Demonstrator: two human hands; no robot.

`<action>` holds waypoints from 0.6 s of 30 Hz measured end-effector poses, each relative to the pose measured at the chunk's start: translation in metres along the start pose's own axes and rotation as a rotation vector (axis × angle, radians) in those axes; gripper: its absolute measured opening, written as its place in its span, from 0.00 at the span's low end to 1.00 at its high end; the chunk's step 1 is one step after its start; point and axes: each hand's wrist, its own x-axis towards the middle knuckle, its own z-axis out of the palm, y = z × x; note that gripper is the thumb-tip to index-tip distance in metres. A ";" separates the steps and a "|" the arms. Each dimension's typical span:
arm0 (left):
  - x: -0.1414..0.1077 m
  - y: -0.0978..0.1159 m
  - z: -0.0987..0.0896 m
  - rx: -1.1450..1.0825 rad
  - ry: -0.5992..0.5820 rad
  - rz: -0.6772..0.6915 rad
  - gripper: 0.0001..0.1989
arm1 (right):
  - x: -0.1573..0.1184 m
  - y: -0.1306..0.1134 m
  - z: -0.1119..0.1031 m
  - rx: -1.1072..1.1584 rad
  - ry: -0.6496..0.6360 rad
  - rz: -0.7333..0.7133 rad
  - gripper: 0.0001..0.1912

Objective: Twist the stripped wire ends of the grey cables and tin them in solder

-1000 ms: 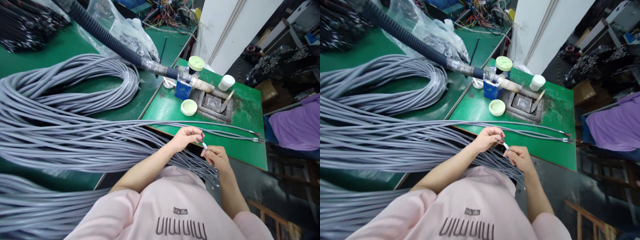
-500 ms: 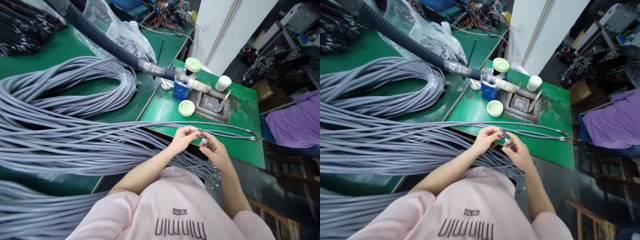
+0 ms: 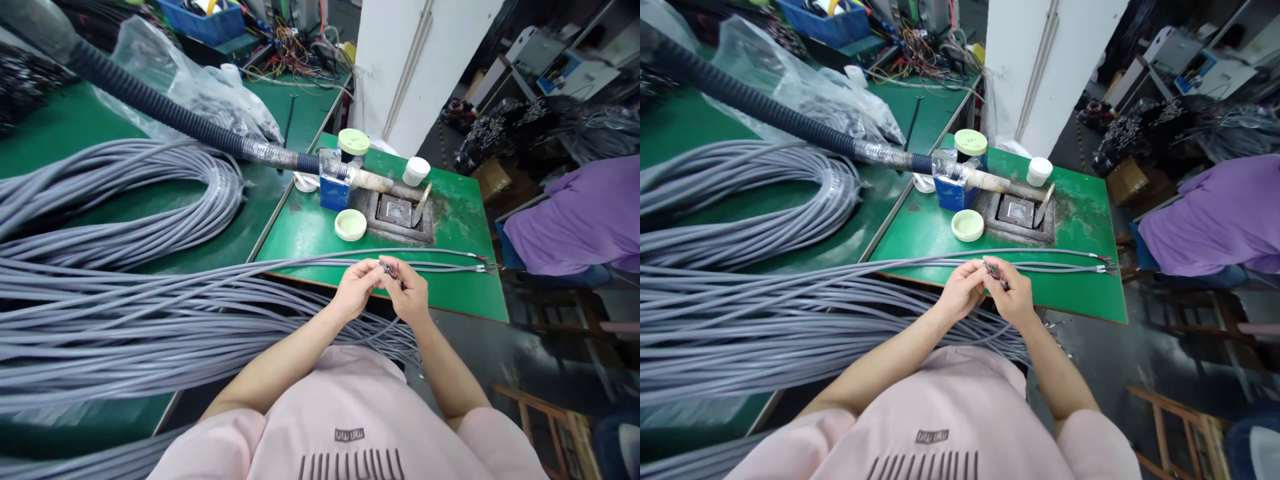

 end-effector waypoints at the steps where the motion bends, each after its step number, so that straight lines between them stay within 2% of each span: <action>1: 0.000 0.001 0.001 0.006 -0.006 0.009 0.15 | 0.000 0.001 -0.001 0.004 -0.003 -0.003 0.15; 9: 0.002 0.003 0.007 0.048 -0.001 0.058 0.12 | -0.004 0.012 0.002 0.074 0.103 -0.004 0.21; 14: 0.006 -0.003 0.006 0.125 0.064 0.125 0.11 | -0.005 0.014 0.002 0.111 0.117 0.012 0.17; 18: 0.008 -0.001 0.006 0.174 0.076 0.159 0.10 | -0.001 0.013 0.000 0.160 0.072 -0.034 0.10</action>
